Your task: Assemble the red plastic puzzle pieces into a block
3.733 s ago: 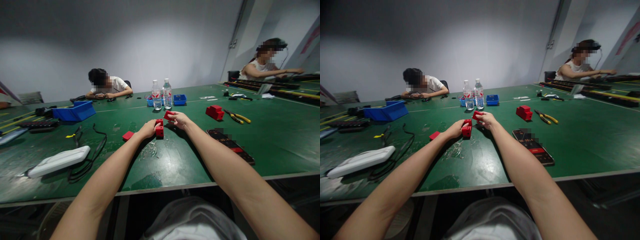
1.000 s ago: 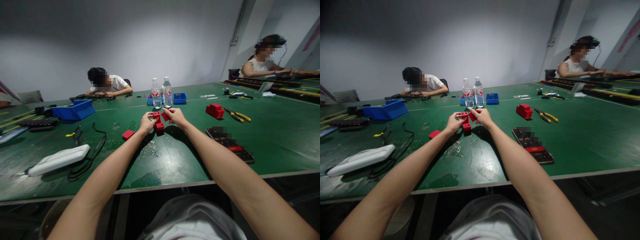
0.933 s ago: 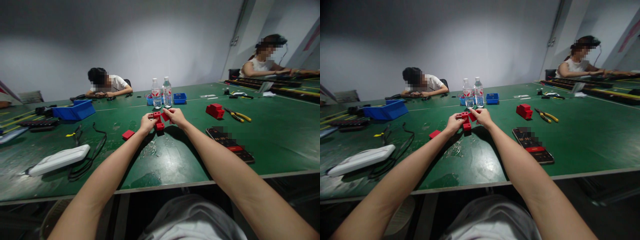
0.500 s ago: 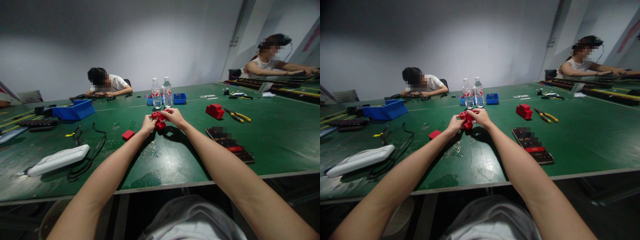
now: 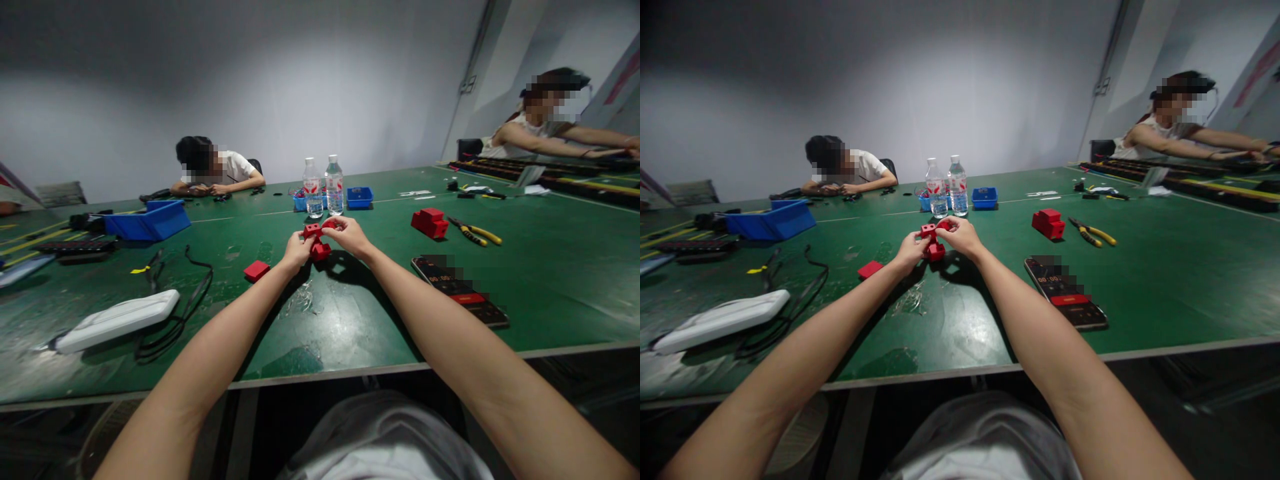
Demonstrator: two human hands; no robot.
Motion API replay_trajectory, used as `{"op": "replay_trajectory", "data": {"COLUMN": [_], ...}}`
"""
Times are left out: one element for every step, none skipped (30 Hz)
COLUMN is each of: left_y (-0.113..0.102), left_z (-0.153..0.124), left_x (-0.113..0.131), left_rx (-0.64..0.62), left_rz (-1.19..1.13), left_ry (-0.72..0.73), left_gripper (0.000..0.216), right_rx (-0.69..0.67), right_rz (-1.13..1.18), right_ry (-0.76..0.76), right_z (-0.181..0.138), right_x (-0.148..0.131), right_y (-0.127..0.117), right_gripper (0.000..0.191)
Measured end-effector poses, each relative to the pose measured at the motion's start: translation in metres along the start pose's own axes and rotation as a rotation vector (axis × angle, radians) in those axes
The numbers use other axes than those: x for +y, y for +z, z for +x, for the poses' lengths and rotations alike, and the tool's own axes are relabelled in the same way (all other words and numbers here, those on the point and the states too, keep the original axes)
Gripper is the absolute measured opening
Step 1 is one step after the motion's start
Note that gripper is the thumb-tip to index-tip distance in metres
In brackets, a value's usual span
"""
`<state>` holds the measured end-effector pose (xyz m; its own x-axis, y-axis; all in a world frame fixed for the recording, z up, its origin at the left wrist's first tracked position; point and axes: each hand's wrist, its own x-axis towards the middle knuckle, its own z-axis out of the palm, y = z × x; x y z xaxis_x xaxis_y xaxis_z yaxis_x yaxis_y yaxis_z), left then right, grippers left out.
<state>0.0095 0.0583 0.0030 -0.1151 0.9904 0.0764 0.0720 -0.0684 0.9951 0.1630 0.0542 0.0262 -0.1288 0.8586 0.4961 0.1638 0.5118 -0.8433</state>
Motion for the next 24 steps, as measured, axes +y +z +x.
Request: {"op": "replay_trajectory", "data": {"left_y": [0.000,0.000,-0.001,-0.001,-0.002,-0.002,-0.003,-0.004,-0.004,-0.005,-0.005,-0.005,-0.004,-0.003,-0.002,-0.001,0.000,0.001,0.002,0.002,0.002,0.001,0.000,-0.002], "left_z": [0.001,0.002,0.004,0.005,0.006,0.007,0.008,0.009,0.009,0.009,0.009,0.008,0.007,0.006,0.004,0.002,0.000,-0.003,-0.006,-0.009,-0.011,-0.014,-0.016,-0.017], "left_x": [-0.001,-0.001,-0.002,-0.003,-0.004,-0.005,-0.005,-0.006,-0.007,-0.007,-0.008,-0.007,-0.007,-0.005,-0.004,-0.002,0.001,0.004,0.006,0.009,0.012,0.015,0.018,0.020], "left_rx": [0.012,0.024,0.035,0.042,0.044,0.039,0.029,0.015,-0.002,-0.021,-0.037,-0.050,-0.060,-0.066,-0.069,-0.075,-0.089,-0.110,-0.138,-0.171,-0.206,-0.245,-0.285,-0.322], "left_rz": [0.006,0.005,0.000,-0.007,-0.016,-0.023,-0.029,-0.033,-0.036,-0.041,-0.048,-0.057,-0.068,-0.082,-0.100,-0.123,-0.155,-0.193,-0.235,-0.274,-0.304,-0.324,-0.331,-0.329], "left_ry": [-0.004,-0.009,-0.014,-0.018,-0.020,-0.018,-0.011,0.000,0.012,0.023,0.029,0.025,0.016,0.003,-0.009,-0.023,-0.034,-0.043,-0.055,-0.072,-0.095,-0.124,-0.159,-0.196], "left_gripper": [0.032,0.031,0.029,0.027,0.026,0.024,0.023,0.023,0.024,0.027,0.029,0.032,0.034,0.035,0.035,0.035,0.035,0.034,0.032,0.031,0.031,0.032,0.035,0.040], "right_rx": [-0.003,-0.005,-0.003,0.004,0.010,0.013,0.013,0.010,0.007,0.004,-0.001,-0.007,-0.014,-0.022,-0.028,-0.031,-0.033,-0.035,-0.039,-0.044,-0.048,-0.052,-0.057,-0.063], "right_rz": [0.026,0.061,0.105,0.154,0.203,0.251,0.295,0.329,0.350,0.356,0.348,0.333,0.315,0.300,0.291,0.289,0.293,0.302,0.315,0.329,0.341,0.349,0.351,0.346], "right_ry": [0.005,0.013,0.023,0.034,0.046,0.057,0.068,0.077,0.081,0.077,0.068,0.057,0.048,0.043,0.041,0.041,0.041,0.040,0.040,0.043,0.049,0.056,0.063,0.066], "right_z": [0.000,0.000,0.000,0.000,-0.001,-0.001,-0.001,-0.001,-0.001,0.000,0.000,0.000,0.000,0.000,0.000,0.000,0.000,0.000,0.000,0.000,0.001,0.001,0.001,0.002], "right_x": [0.000,-0.001,-0.001,-0.002,-0.003,-0.004,-0.005,-0.006,-0.007,-0.008,-0.009,-0.010,-0.010,-0.011,-0.011,-0.011,-0.011,-0.011,-0.011,-0.011,-0.011,-0.011,-0.011,-0.010], "right_y": [0.000,0.000,0.000,0.000,0.000,-0.001,-0.001,-0.002,-0.002,-0.003,-0.004,-0.004,-0.005,-0.006,-0.006,-0.006,-0.006,-0.007,-0.006,-0.006,-0.006,-0.005,-0.005,-0.004], "right_gripper": [0.026,0.031,0.038,0.045,0.051,0.056,0.058,0.059,0.058,0.056,0.053,0.051,0.049,0.048,0.048,0.048,0.048,0.048,0.049,0.049,0.050,0.051,0.051,0.052]}}
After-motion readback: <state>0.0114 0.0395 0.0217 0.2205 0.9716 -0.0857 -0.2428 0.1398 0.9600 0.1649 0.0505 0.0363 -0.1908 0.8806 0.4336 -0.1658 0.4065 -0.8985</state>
